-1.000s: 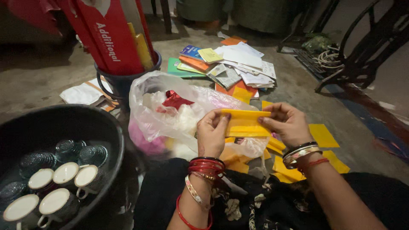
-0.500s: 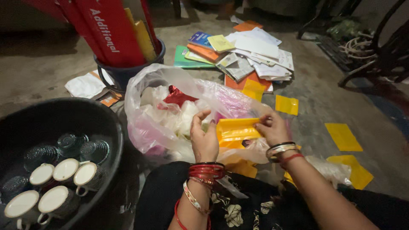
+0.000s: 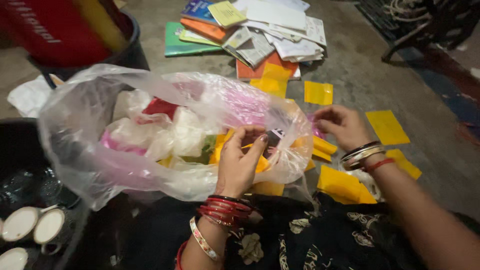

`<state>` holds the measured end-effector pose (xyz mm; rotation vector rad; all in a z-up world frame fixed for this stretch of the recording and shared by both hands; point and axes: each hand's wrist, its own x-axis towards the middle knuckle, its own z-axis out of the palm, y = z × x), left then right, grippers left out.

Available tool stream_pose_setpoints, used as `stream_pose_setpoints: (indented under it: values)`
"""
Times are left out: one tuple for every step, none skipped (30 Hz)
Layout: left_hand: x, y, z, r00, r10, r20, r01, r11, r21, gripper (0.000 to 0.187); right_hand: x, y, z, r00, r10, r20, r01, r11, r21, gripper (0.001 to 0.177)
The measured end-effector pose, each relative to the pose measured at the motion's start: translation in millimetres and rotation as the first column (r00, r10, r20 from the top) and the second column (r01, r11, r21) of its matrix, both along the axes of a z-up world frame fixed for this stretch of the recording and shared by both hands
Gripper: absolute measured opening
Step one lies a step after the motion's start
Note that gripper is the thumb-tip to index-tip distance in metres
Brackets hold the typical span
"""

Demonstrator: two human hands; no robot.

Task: The person sits on the floor and repeatedly folds small yellow plastic pouches by hand. They pick up pouches from a plastic bag, fold them in half, and place them on the floor, continuing the process throughout the clip.

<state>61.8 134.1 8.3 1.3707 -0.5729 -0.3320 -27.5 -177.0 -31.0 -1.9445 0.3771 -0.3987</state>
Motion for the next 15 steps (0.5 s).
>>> stream_pose_setpoints:
  values:
    - [-3,-4,3,1.000,-0.029,0.004,0.028,0.999,0.029,0.022,-10,-17,-5,1.000,-0.015,-0.022,0.015,1.000,0.018,0.022]
    - [-5,-10,5,0.998,-0.055,0.010,0.054,0.997,0.057,0.022,-18,-32,-15,0.995,-0.046,-0.092,0.047,0.999,0.011,0.023]
    - [-7,-16,7,0.997,-0.082,0.016,0.080,0.993,0.085,0.022,-23,-45,-29,0.984,-0.076,-0.163,0.077,0.997,0.003,0.024]
    - [-8,-22,9,0.993,-0.115,0.032,0.112,0.991,0.070,0.023,-27,-58,-45,0.967,-0.105,-0.232,0.106,0.994,-0.007,0.025]
    - [-9,-28,11,0.988,-0.147,0.049,0.144,0.988,0.056,0.024,-29,-68,-64,0.956,-0.105,-0.273,0.100,0.994,-0.033,0.026]
    - [-10,-33,12,0.982,-0.177,0.066,0.175,0.984,0.044,0.024,-30,-76,-84,0.944,-0.105,-0.312,0.091,0.994,-0.058,0.027]
    - [-12,-39,13,0.980,-0.191,0.060,0.185,0.979,0.087,0.025,-31,-83,-104,0.930,-0.104,-0.352,0.080,0.993,-0.082,0.028]
    - [-12,-44,13,0.977,-0.204,0.057,0.196,0.972,0.129,0.026,-29,-88,-121,0.931,-0.103,-0.351,0.030,0.978,-0.207,0.030]
    - [-12,-50,14,0.975,-0.218,0.053,0.206,0.963,0.171,0.027,-26,-92,-137,0.931,-0.101,-0.351,-0.021,0.945,-0.327,0.032]
    - [-11,-56,14,0.971,-0.227,0.076,0.212,0.962,0.172,0.028,-26,-97,-147,0.930,-0.100,-0.353,-0.073,0.893,-0.445,0.035]
    - [-11,-62,13,0.967,-0.236,0.099,0.217,0.961,0.172,0.028,-26,-100,-155,0.910,-0.132,-0.393,-0.103,0.846,-0.523,0.033]
    - [-11,-67,11,0.962,-0.244,0.119,0.222,0.960,0.173,0.028,-24,-99,-165,0.887,-0.166,-0.432,-0.140,0.793,-0.593,0.032]
    - [-10,-74,9,0.959,-0.265,0.100,0.248,0.956,0.156,0.028,-23,-97,-173,0.862,-0.202,-0.465,-0.181,0.734,-0.655,0.030]
    - [-9,-82,6,0.955,-0.284,0.082,0.271,0.953,0.137,0.028,-21,-95,-176,0.832,-0.209,-0.513,-0.187,0.766,-0.616,0.032]
    - [-8,-89,4,0.951,-0.303,0.065,0.294,0.949,0.118,0.028,-20,-95,-178,0.800,-0.213,-0.560,-0.190,0.796,-0.575,0.035]
